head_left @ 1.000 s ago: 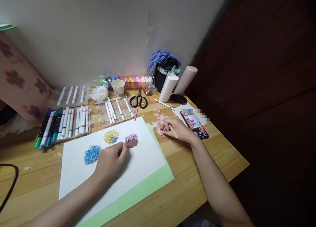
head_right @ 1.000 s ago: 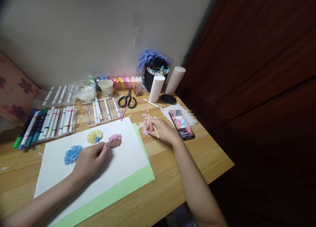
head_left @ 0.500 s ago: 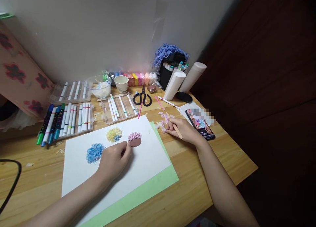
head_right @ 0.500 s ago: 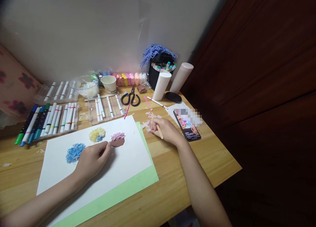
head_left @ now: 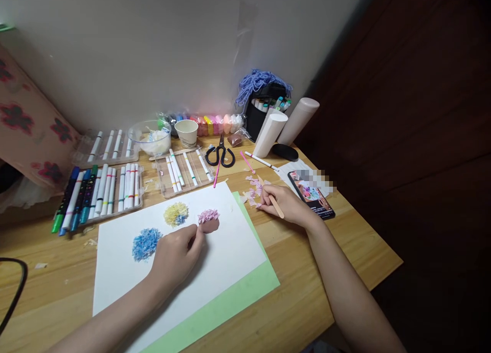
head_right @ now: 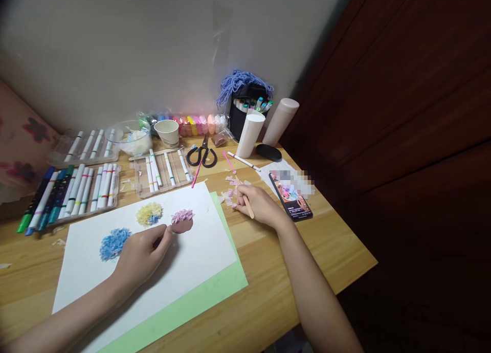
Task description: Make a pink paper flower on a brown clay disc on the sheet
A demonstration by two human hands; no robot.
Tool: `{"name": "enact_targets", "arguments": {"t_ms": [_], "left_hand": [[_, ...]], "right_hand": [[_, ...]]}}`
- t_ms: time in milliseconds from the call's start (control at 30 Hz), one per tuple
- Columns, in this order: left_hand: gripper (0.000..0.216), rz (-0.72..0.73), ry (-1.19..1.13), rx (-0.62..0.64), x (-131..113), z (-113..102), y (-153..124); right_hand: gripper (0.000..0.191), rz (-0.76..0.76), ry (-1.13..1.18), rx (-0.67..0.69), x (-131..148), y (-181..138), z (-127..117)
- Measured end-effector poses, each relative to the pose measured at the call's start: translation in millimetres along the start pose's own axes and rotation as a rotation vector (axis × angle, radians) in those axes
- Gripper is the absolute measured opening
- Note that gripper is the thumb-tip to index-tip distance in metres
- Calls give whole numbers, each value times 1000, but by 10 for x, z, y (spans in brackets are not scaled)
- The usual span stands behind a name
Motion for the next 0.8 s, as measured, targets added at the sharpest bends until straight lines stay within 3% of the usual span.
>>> {"name": "enact_targets", "arguments": {"t_ms": [800], "left_hand": [[39,-30,-27,33,40,32,9]], "right_hand": [[25,18,76,5,30,15,12]]}}
Point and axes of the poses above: each hand's wrist, its own y-axis towards the middle knuckle, its own z-axis out of the palm, x = y × z, the point moved 7 cm from there along y, towards the middle knuckle, and after that the axes turned 3 degrees about z, right-handed, at the moved point
